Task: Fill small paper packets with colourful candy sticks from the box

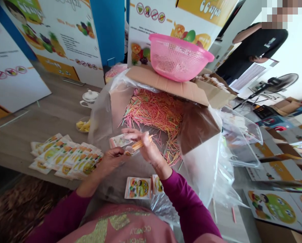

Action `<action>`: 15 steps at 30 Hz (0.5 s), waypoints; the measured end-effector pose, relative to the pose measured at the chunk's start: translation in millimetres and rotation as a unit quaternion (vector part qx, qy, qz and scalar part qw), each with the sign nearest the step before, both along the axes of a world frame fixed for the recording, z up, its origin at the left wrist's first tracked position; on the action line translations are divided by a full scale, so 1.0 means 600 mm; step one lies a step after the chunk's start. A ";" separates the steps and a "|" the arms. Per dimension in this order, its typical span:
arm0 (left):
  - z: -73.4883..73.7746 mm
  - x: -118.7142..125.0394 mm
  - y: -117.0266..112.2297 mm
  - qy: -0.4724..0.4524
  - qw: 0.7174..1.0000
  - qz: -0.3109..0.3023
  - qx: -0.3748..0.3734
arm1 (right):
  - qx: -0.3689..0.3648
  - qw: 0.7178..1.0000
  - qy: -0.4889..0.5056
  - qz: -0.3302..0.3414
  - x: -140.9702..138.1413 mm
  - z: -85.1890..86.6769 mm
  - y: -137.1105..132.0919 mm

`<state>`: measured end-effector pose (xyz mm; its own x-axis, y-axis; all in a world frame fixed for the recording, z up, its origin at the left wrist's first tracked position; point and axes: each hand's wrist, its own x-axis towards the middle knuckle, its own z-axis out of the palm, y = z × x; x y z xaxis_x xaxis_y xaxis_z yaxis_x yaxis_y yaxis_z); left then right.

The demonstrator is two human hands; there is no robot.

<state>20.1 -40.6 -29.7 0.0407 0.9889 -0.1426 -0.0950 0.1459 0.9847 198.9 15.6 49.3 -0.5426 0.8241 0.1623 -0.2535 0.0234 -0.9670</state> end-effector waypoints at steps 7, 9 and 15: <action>0.006 0.002 -0.009 -0.015 0.999 -0.003 0.040 | -0.027 0.994 -0.101 -0.009 -0.007 -0.028 -0.009; 0.003 0.002 -0.009 -0.020 0.999 -0.004 0.049 | -0.003 0.991 -0.131 -0.016 -0.007 -0.036 -0.013; -0.013 0.005 -0.011 -0.069 0.996 -0.020 0.053 | 0.081 0.982 -0.166 0.034 -0.001 -0.018 -0.023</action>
